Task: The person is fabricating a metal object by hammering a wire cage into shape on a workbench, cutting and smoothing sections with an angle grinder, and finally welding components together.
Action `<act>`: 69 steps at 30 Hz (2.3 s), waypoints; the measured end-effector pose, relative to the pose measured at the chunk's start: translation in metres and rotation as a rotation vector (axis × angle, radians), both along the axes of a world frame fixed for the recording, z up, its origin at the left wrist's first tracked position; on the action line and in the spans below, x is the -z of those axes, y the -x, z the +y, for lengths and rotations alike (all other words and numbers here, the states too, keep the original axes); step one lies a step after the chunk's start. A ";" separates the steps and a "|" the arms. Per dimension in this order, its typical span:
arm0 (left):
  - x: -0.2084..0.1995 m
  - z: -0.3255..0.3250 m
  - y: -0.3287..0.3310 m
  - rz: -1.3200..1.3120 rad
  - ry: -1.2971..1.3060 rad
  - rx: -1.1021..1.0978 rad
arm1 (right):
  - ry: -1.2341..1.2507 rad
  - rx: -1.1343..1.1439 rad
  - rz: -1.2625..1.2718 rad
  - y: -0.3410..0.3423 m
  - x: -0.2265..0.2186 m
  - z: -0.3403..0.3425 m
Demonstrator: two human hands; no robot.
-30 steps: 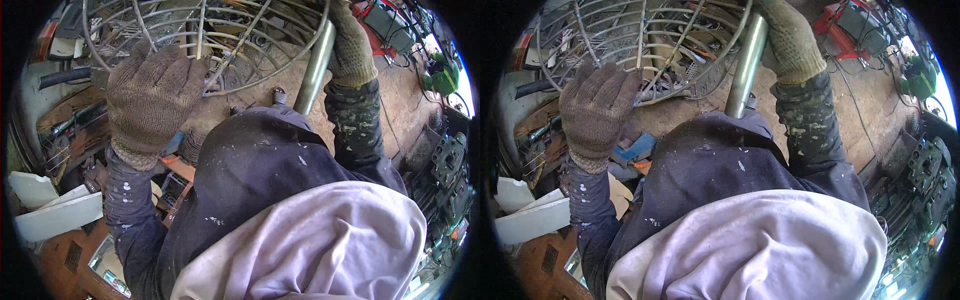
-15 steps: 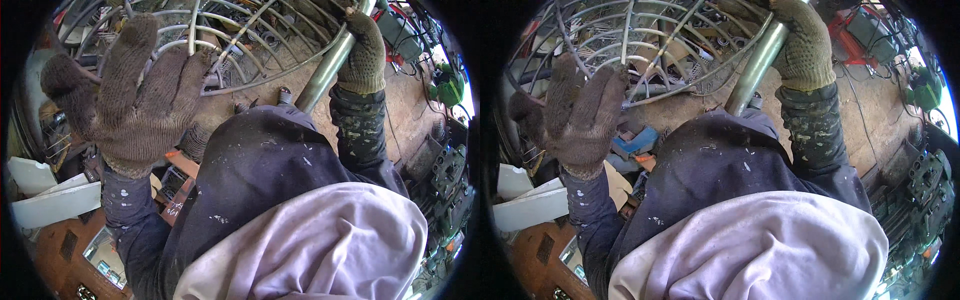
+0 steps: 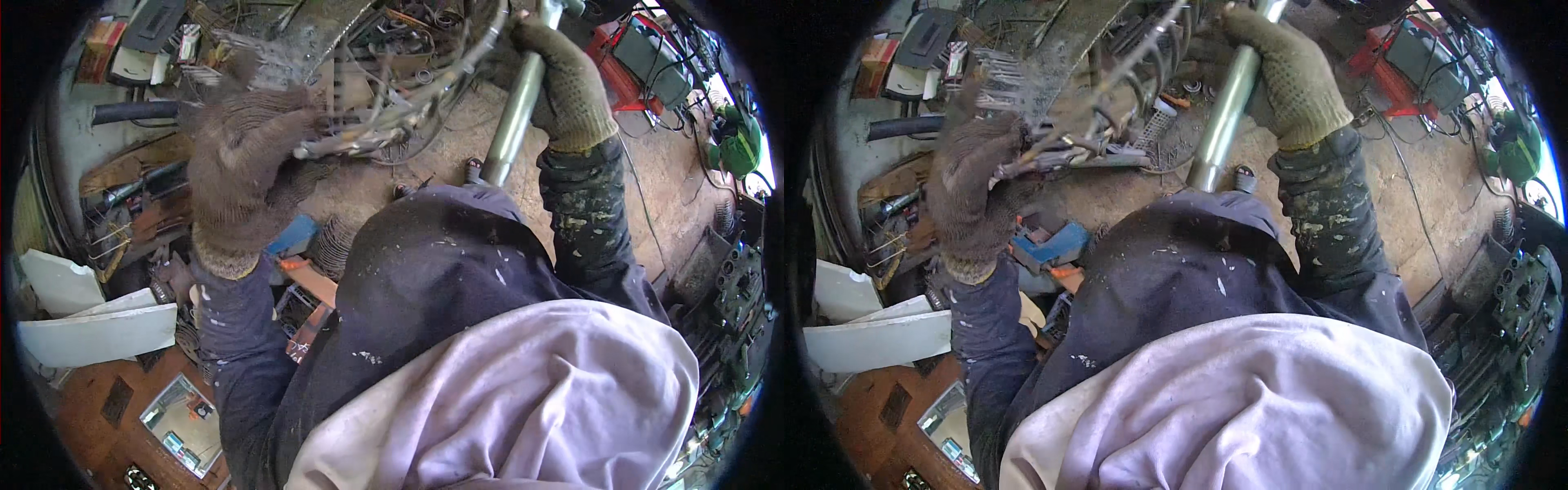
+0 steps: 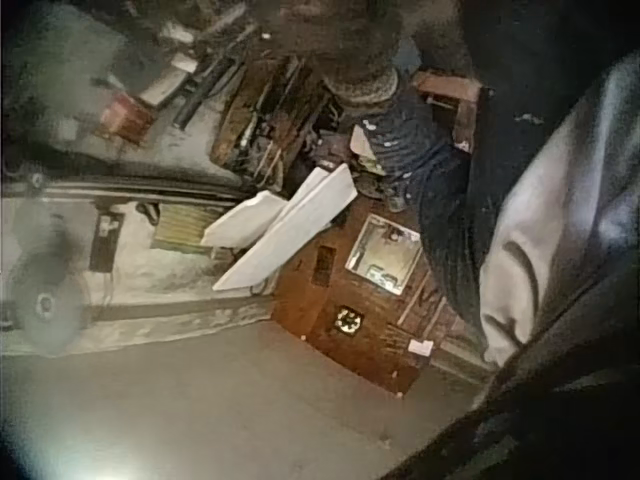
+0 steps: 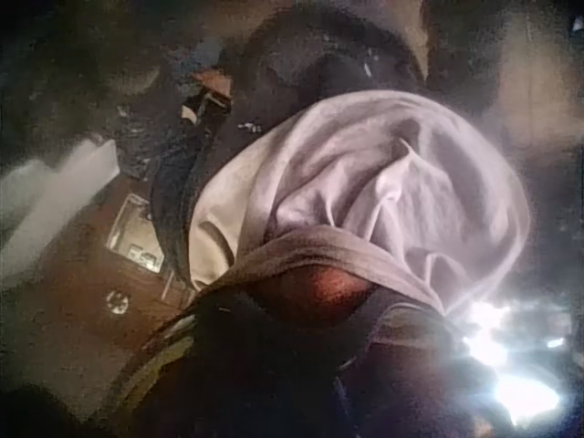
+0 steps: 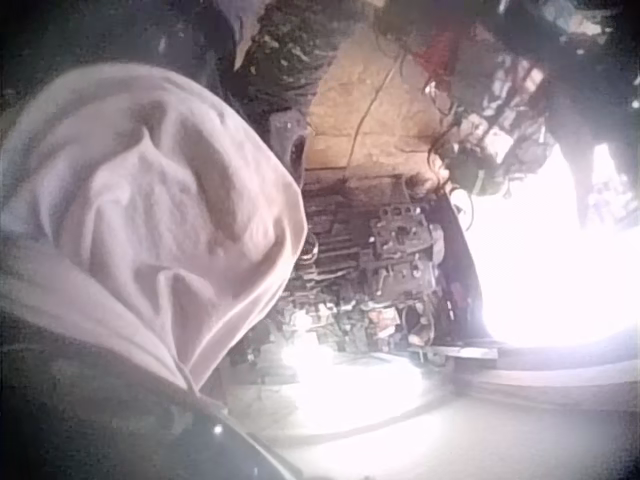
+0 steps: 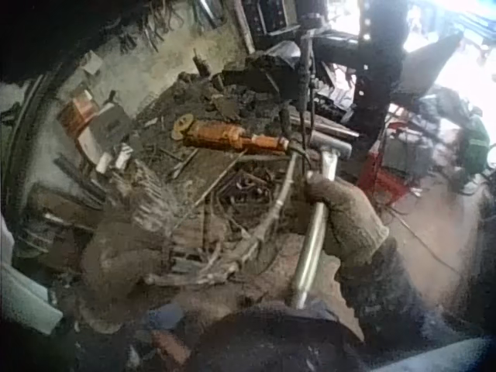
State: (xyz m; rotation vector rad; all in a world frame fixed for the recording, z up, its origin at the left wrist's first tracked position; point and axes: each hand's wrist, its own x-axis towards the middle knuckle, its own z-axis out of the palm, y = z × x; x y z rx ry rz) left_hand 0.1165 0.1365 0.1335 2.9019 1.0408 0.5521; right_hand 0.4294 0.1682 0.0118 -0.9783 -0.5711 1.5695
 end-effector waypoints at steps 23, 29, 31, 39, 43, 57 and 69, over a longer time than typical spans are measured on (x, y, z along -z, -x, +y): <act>0.036 -0.022 0.002 -0.698 0.674 -0.429 | -0.005 -0.148 -0.233 0.003 -0.003 -0.027; 0.023 -0.028 -0.004 -0.663 0.631 -0.569 | -0.011 -0.199 -0.305 0.002 -0.003 -0.030; 0.017 -0.031 -0.012 -0.738 0.657 -0.628 | -0.005 -0.203 -0.419 0.000 0.002 -0.029; 0.001 -0.041 -0.031 -0.772 0.665 -0.712 | 0.007 -0.257 -0.366 0.002 -0.003 -0.030; -0.003 -0.040 -0.032 -0.739 0.658 -0.759 | -0.015 -0.286 -0.392 0.002 0.004 -0.028; 0.022 -0.022 -0.045 0.399 -0.228 -0.013 | 0.028 -0.167 -0.558 -0.003 0.008 -0.020; 0.060 -0.015 -0.018 -0.821 0.128 -0.671 | -0.426 0.106 -0.627 0.025 0.009 -0.021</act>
